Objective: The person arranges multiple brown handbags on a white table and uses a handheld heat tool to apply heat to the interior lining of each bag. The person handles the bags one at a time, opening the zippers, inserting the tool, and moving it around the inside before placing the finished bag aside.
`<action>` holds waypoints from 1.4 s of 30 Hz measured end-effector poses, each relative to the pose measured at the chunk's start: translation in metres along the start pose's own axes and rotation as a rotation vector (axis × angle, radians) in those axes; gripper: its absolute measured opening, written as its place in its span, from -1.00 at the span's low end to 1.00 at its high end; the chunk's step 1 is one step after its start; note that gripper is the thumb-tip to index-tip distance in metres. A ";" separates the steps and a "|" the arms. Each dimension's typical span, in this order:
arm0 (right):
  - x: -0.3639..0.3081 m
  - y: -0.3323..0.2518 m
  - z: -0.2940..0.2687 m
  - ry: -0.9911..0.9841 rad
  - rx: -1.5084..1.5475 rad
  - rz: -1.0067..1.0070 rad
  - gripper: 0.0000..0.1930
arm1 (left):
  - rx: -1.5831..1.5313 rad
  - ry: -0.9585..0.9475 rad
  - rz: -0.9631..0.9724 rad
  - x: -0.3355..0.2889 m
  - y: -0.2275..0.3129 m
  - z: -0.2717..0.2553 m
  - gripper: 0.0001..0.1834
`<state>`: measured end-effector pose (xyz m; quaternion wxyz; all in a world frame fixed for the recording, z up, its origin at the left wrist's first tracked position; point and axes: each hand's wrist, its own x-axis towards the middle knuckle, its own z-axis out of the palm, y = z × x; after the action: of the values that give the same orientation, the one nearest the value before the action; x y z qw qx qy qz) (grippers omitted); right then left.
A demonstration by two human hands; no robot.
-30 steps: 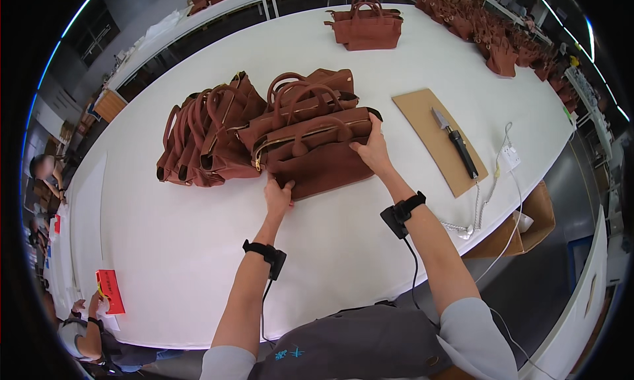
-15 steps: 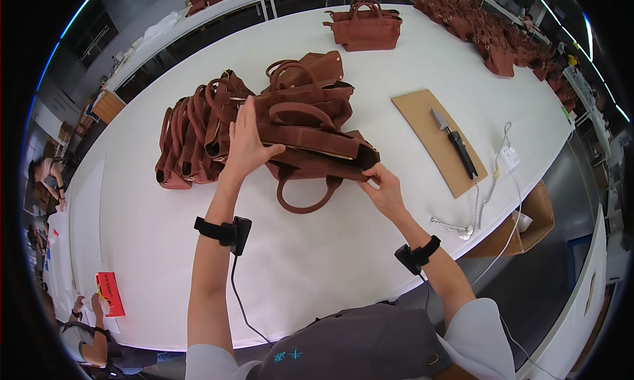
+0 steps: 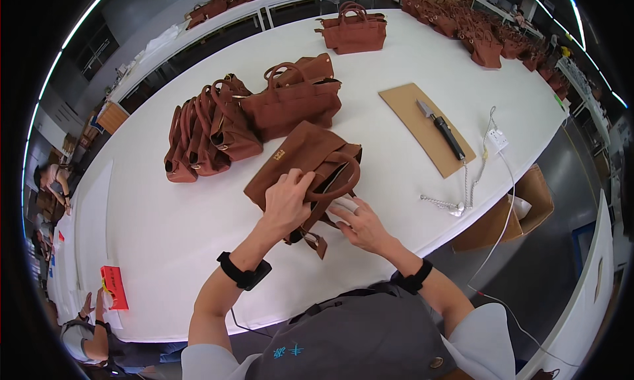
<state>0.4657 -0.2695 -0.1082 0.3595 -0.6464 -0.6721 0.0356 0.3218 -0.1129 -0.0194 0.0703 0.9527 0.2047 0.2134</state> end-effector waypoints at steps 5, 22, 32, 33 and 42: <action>-0.030 0.002 0.042 -0.392 -0.198 0.093 -0.49 | -0.214 0.014 -0.130 -0.026 -0.010 0.063 -0.59; -0.005 -0.033 0.037 0.037 0.831 0.584 -0.78 | -0.644 0.024 -0.238 -0.033 -0.011 0.002 -0.73; 0.019 -0.016 0.095 -0.451 0.456 0.343 -0.55 | -0.615 -0.105 -0.228 -0.056 0.009 0.011 -0.67; 0.021 -0.024 0.090 -0.426 0.488 0.345 -0.57 | -0.585 -0.131 -0.236 -0.059 0.008 0.011 -0.63; 0.025 -0.007 0.093 -0.184 0.011 -0.131 -0.85 | -0.300 -0.053 -0.260 -0.078 0.017 0.033 -0.43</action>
<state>0.4126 -0.2095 -0.1623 0.3013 -0.5933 -0.7427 0.0748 0.2779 -0.1629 -0.0749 0.2436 0.9024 0.2898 0.2056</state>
